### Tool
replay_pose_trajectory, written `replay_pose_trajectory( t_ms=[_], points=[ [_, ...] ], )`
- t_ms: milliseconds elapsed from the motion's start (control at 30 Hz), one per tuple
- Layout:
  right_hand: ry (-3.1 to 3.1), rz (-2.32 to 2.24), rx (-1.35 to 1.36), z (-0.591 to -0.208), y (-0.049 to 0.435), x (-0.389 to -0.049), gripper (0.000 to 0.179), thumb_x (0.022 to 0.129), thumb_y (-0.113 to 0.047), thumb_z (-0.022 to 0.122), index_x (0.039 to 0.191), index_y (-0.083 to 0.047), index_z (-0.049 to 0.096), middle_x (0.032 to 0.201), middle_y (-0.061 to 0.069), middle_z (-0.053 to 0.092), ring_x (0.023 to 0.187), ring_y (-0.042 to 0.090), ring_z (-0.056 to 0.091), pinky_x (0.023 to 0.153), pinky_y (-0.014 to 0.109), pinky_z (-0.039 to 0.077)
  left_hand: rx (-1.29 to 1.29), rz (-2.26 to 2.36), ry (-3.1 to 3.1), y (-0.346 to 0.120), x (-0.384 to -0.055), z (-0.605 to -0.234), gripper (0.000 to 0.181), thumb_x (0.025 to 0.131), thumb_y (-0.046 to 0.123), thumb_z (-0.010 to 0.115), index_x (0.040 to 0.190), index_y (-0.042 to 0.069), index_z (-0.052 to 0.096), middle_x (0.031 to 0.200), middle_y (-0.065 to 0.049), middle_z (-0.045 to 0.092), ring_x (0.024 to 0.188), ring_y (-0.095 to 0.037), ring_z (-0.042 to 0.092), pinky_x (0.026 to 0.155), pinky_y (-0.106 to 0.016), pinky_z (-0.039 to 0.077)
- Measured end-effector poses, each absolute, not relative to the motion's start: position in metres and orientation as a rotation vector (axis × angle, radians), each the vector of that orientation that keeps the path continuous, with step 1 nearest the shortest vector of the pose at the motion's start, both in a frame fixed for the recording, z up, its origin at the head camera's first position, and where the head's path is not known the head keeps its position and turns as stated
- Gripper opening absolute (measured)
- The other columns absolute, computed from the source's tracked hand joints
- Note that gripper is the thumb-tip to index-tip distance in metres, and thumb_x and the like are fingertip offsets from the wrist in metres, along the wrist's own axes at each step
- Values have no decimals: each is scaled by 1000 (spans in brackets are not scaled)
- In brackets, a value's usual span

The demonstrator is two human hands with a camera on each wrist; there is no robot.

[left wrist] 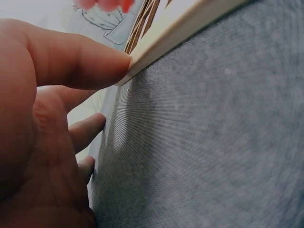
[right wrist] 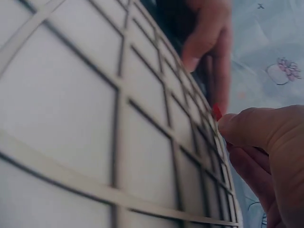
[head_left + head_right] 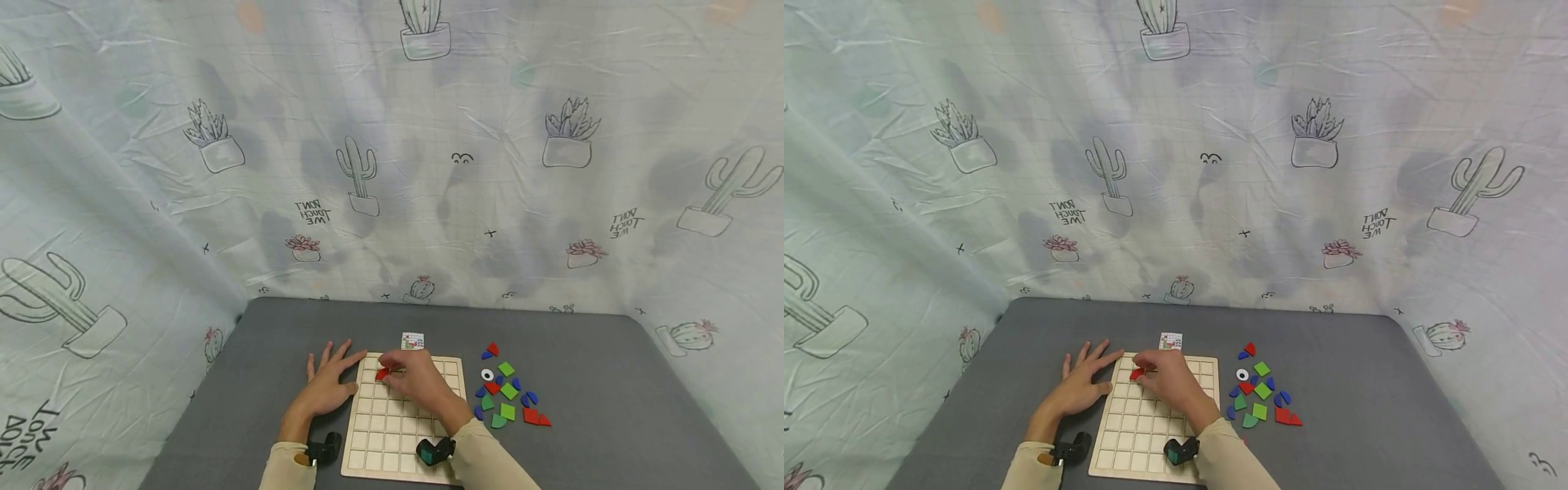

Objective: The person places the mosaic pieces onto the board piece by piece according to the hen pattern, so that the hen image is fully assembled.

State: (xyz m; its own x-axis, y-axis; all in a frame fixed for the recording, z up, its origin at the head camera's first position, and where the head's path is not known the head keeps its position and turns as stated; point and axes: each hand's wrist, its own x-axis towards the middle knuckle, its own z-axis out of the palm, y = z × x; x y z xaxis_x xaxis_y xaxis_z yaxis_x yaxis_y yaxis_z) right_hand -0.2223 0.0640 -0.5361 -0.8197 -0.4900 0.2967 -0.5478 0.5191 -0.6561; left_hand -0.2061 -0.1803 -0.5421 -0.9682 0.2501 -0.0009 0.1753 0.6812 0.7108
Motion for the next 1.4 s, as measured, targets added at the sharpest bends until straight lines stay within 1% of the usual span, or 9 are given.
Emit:
replay_pose_trajectory(
  t_ms=[133, 267, 433, 600, 767, 867, 1067, 1200, 1400],
  points=[
    [-2679, 1133, 924, -541, 61, -222, 32, 95, -5, 84, 127, -7, 81, 122, 6, 83, 109, 18, 81, 91, 27, 66, 361, 1169, 2791, -181, -207, -541, 64, 96, 7, 68, 159, 18, 61, 179, -21, 31, 169, -53, 3, 127, -77, -15],
    [-2666, 1086, 932, -542, 61, -221, 33, 94, -5, 85, 127, -7, 80, 122, 6, 83, 108, 17, 81, 90, 28, 66, 363, 1166, 2792, -180, -207, -541, 64, 97, 8, 68, 159, 18, 61, 179, -21, 30, 169, -52, 3, 127, -77, -15],
    [-2658, 1118, 936, -543, 59, -220, 32, 96, -4, 82, 128, -6, 80, 123, 7, 82, 108, 19, 80, 90, 28, 66, 363, 1178, 2793, -180, -206, -540, 63, 96, 7, 69, 158, 18, 62, 178, -21, 32, 169, -53, 4, 127, -77, -14],
    [-2667, 1095, 919, -543, 59, -218, 31, 97, -4, 82, 128, -7, 80, 124, 5, 82, 109, 17, 80, 91, 26, 65, 353, 1177, 2787, -179, -206, -539, 64, 96, 7, 69, 158, 18, 62, 179, -21, 31, 169, -53, 3, 128, -77, -15],
    [-2639, 1045, 927, -542, 60, -217, 32, 95, -5, 83, 127, -7, 81, 122, 4, 83, 109, 18, 80, 91, 29, 66, 340, 1166, 2797, -179, -206, -540, 64, 96, 7, 69, 159, 18, 61, 179, -20, 31, 169, -52, 3, 128, -76, -15],
    [-2610, 1070, 929, -540, 65, -214, 33, 94, -4, 83, 127, -6, 81, 122, 6, 83, 108, 19, 80, 89, 33, 67, 342, 1169, 2801, -179, -206, -540, 65, 95, 6, 69, 158, 17, 62, 178, -21, 32, 169, -53, 4, 128, -77, -15],
    [-2612, 1231, 905, -532, 88, -208, 36, 95, -4, 82, 131, -5, 79, 128, 8, 81, 111, 27, 81, 95, 44, 67, 340, 1176, 2794, -178, -205, -541, 65, 95, 5, 70, 158, 17, 62, 179, -21, 32, 169, -52, 3, 128, -76, -15],
    [-2593, 1248, 890, -527, 111, -202, 38, 94, -5, 83, 132, -4, 79, 129, 9, 81, 108, 30, 82, 94, 48, 67, 351, 1190, 2789, -178, -204, -540, 65, 95, 5, 69, 158, 16, 62, 179, -21, 31, 169, -53, 3, 128, -76, -15],
    [-2594, 1205, 838, -528, 152, -198, 41, 94, -8, 85, 135, -4, 77, 129, 10, 81, 109, 31, 81, 94, 51, 67, 361, 1194, 2800, -179, -205, -540, 65, 94, 5, 69, 158, 16, 62, 178, -22, 32, 168, -54, 4, 127, -77, -15]
  ],
)
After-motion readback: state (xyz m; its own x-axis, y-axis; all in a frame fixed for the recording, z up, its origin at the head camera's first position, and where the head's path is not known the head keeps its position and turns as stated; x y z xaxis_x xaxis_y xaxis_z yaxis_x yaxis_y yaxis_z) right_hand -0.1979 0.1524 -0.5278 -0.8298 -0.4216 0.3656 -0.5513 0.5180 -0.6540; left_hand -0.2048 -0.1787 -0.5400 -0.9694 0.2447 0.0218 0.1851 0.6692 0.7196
